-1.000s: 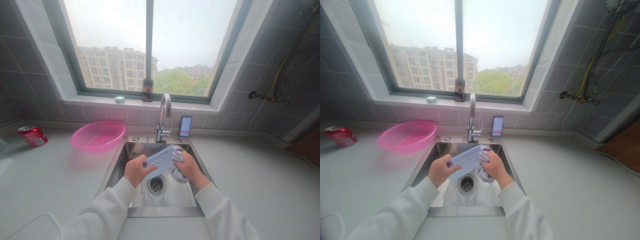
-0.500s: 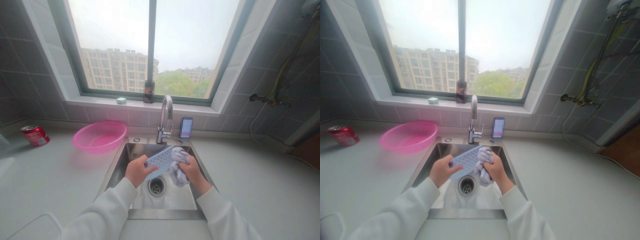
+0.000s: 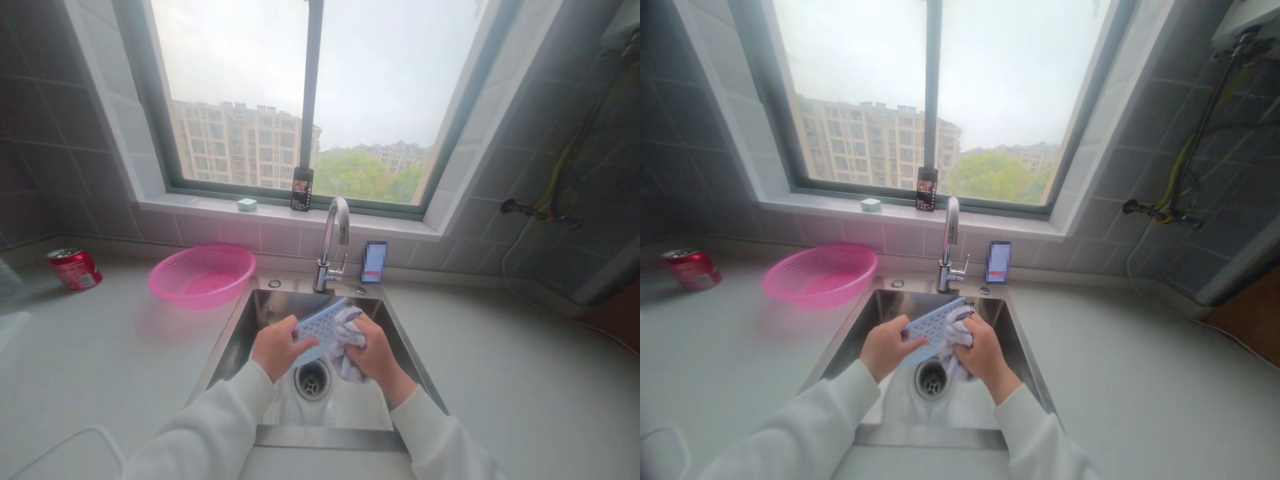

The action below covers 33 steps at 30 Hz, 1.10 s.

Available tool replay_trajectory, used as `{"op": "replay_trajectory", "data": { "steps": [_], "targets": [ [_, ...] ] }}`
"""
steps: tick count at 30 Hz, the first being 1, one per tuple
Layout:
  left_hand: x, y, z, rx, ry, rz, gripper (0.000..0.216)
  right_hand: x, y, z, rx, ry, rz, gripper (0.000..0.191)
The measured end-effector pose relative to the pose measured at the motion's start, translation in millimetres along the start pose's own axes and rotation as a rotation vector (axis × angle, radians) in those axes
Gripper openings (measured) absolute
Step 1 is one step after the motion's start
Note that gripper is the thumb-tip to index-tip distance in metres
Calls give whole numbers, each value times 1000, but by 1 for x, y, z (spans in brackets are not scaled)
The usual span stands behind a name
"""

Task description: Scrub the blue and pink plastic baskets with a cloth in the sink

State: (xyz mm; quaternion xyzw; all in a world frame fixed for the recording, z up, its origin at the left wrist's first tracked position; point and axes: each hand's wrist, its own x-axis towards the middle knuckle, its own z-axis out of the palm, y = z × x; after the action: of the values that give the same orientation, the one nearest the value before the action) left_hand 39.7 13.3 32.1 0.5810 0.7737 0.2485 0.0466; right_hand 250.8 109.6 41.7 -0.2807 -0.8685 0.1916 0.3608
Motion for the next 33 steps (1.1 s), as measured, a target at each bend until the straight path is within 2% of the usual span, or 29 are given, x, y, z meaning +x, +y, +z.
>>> {"op": "replay_trajectory", "data": {
  "steps": [2, 4, 10, 13, 16, 18, 25, 27, 31, 33],
  "targets": [
    [1, -1, 0, 36, -19, 4, 44, -2, -9, 7, 23, -82, -79, 9],
    [1, -2, 0, 62, -34, 8, 43, 0, -6, 8, 20, -87, -79, 10],
    [0, 4, -2, 49, -59, 34, 39, 8, 28, -7, -126, 46, 125, 10],
    [-1, 5, -1, 61, -54, 30, 39, 3, 14, -2, -140, 37, 42, 10],
    [0, 3, 1, 94, -57, 35, 40, -2, -8, 7, -77, -66, -83, 10],
    [-1, 2, 1, 116, -63, 46, 41, -2, -11, 9, -37, -109, -98, 10],
    [-1, 6, 0, 102, -80, 68, 41, 7, 25, -5, -158, 65, 65, 11],
    [-1, 7, 1, 101, -73, 60, 42, 5, 18, -2, -156, 55, 39, 11],
    [-1, 5, 3, 124, -70, 60, 43, -2, -9, 10, -43, -85, -102, 8],
    [-1, 4, 3, 135, -78, 69, 43, -3, -12, 12, -3, -123, -121, 8]
  ]
}}
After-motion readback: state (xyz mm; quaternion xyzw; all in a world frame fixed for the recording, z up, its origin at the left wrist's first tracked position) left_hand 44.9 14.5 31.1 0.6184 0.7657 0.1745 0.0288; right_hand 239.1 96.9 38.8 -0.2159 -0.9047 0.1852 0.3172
